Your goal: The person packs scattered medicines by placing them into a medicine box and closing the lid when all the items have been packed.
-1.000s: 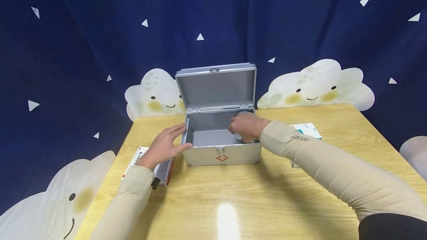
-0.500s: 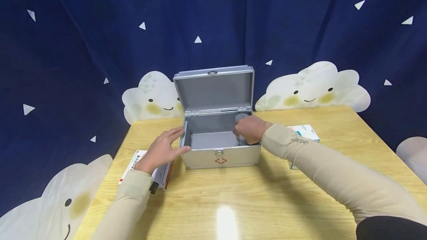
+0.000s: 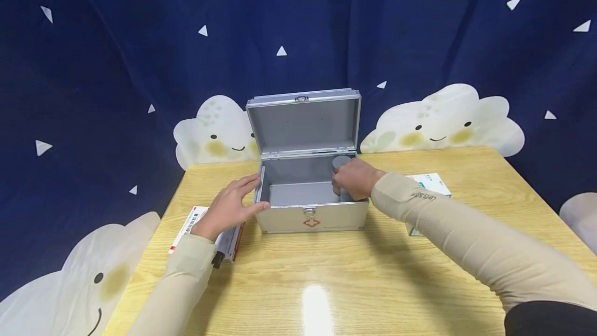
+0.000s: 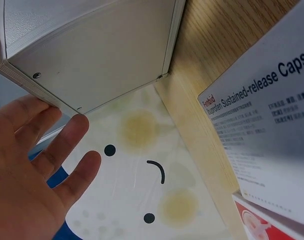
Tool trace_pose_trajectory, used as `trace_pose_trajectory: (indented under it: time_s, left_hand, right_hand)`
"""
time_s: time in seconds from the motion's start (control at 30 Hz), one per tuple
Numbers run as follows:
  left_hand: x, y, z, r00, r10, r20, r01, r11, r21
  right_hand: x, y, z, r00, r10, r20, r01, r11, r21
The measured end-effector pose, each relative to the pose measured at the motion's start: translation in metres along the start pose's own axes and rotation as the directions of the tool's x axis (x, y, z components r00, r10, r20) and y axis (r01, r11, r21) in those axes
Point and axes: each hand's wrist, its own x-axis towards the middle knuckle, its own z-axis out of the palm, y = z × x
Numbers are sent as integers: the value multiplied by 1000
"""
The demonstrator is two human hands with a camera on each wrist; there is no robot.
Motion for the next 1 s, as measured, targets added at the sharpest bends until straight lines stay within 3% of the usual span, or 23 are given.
trace_pose_trajectory:
  time_s: [0.37,0.57,0.67,0.77,0.87,1.0]
  left_hand:
    - [1,0,0,1000,0,2,0,1000,-11]
    - [2,1,1,1000,-1,9,1,1000,-13]
    - [2,2,1,1000,2,8,-2,1000,-14]
    - [2,2,0,1000,6,4,-6,1000,-10]
    - [1,2,-1,1000,1,5,-1,1000,-7]
    - [0,2,-1,1000,-3,6,3,1000,-5]
  right_hand:
    - [-2,1,5,997,42,-60,-48,992,-116]
    - [-3,0,7,993,69,-91,-80,989,-124]
    - [-3,0,2,995,95,-35,-97,993,-71]
    - [-2,1,-7,990,135,40,-137,989,47]
    - [-2,2,-17,981,165,103,-182,965,188]
    - [-3,2,-29,968,177,179,-222,935,276]
